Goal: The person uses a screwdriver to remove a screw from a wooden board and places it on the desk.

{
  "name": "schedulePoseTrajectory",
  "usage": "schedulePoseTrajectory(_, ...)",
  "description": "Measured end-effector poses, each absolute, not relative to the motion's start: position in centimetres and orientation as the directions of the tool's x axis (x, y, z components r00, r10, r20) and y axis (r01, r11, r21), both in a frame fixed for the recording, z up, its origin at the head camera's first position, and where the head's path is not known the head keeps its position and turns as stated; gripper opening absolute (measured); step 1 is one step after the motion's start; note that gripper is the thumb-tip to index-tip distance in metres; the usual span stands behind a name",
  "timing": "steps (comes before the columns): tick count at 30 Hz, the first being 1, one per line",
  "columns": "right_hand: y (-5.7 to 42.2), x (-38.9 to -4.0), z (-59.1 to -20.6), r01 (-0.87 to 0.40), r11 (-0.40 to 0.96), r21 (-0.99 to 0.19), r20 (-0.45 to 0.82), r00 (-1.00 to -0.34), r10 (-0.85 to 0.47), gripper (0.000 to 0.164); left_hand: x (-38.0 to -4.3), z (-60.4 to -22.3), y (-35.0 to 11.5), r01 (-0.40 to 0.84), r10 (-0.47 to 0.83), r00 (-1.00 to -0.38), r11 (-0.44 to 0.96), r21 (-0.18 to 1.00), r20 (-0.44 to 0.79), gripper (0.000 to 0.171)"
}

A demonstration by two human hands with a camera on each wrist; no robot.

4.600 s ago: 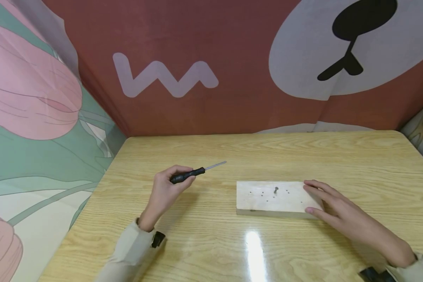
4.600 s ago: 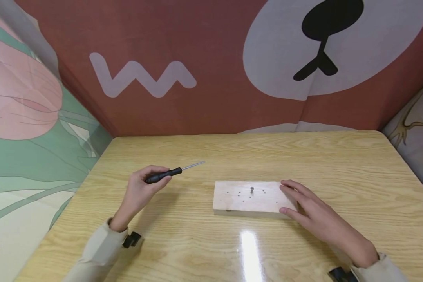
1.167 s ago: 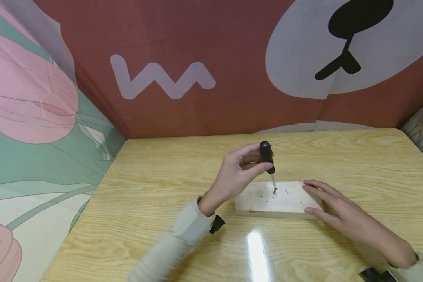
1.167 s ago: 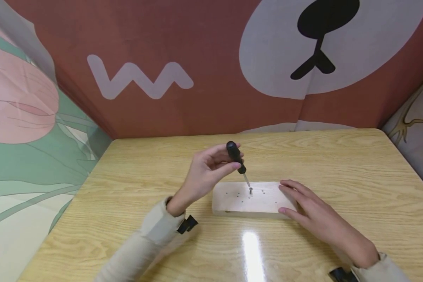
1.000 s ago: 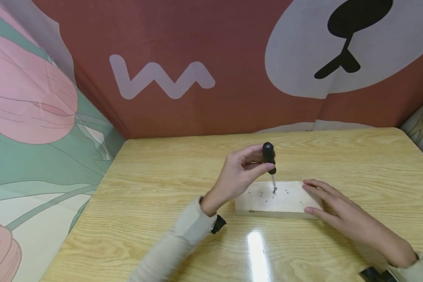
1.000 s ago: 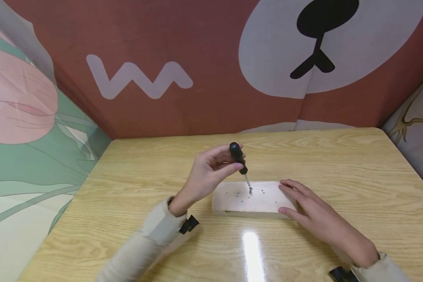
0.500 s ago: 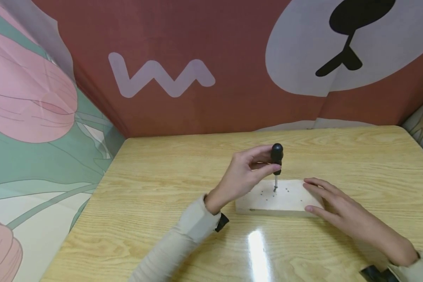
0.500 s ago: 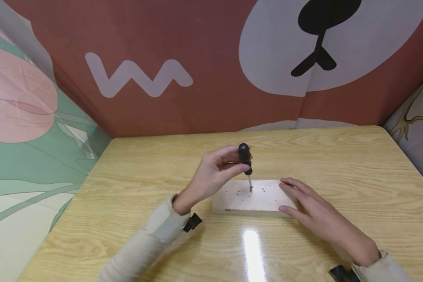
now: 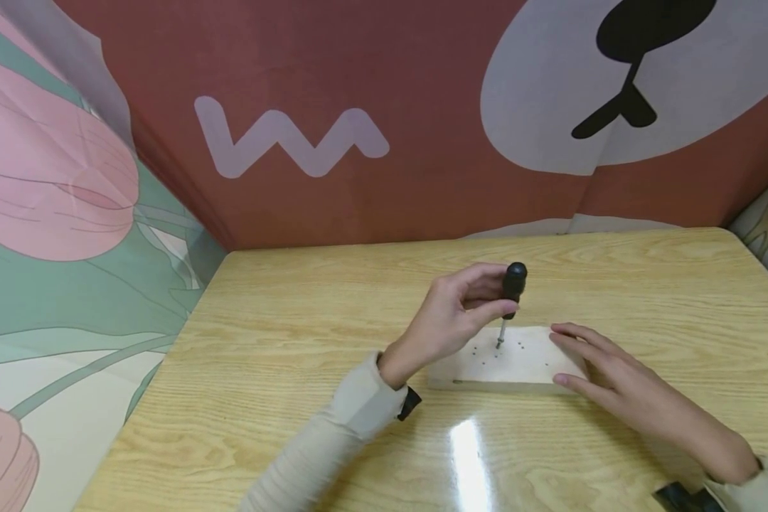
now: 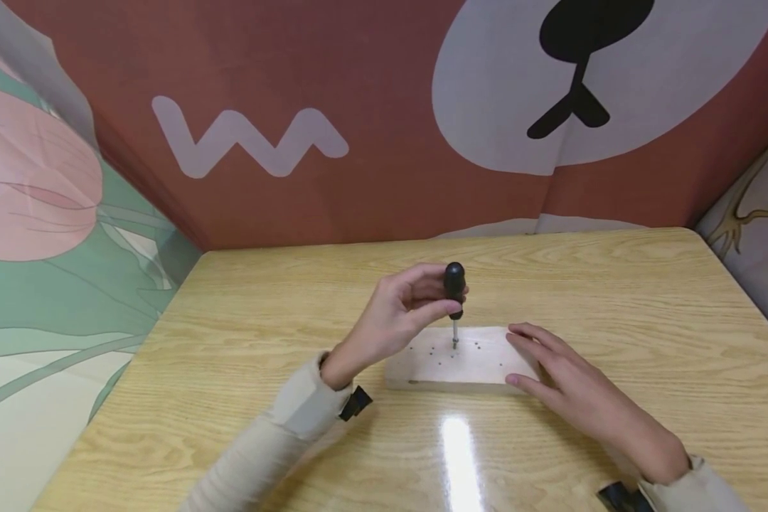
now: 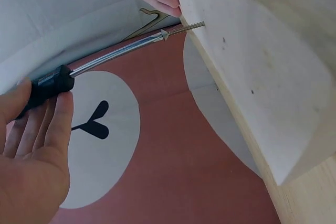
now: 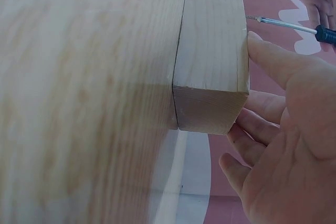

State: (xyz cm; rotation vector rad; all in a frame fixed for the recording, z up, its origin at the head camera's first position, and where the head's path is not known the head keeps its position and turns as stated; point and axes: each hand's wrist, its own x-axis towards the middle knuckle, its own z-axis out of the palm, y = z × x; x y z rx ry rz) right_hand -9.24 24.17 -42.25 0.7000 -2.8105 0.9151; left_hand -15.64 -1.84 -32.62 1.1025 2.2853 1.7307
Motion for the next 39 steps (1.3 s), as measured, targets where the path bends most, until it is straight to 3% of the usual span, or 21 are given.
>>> schedulePoseTrajectory(11,24.3,-9.1,-42.3,-0.407,0.743,-0.531,0.177,-0.911,-0.372,0.057,-15.5,-33.7,-1.1,0.569,0.470,-0.745,0.080,0.818,0.473,0.040)
schedulePoseTrajectory(18,24.3,-9.1,-42.4,-0.416,0.740,-0.529,0.187,-0.907,-0.377,0.057,-15.3,-34.1,-1.2,0.473,0.498,-0.757,-0.029,0.880,0.423,0.038)
schedulePoseTrajectory(26,24.3,-9.2,-42.3,-0.416,0.748,-0.518,0.183,-0.908,-0.378,0.057,-15.4,-33.8,-1.5,0.415,0.543,-0.754,-0.045,0.909,0.371,0.042)
schedulePoseTrajectory(39,24.3,-9.3,-42.3,-0.405,0.752,-0.520,0.167,-0.912,-0.375,0.057,-15.6,-33.8,-1.3,0.432,0.478,-0.783,-0.041,0.901,0.398,0.041)
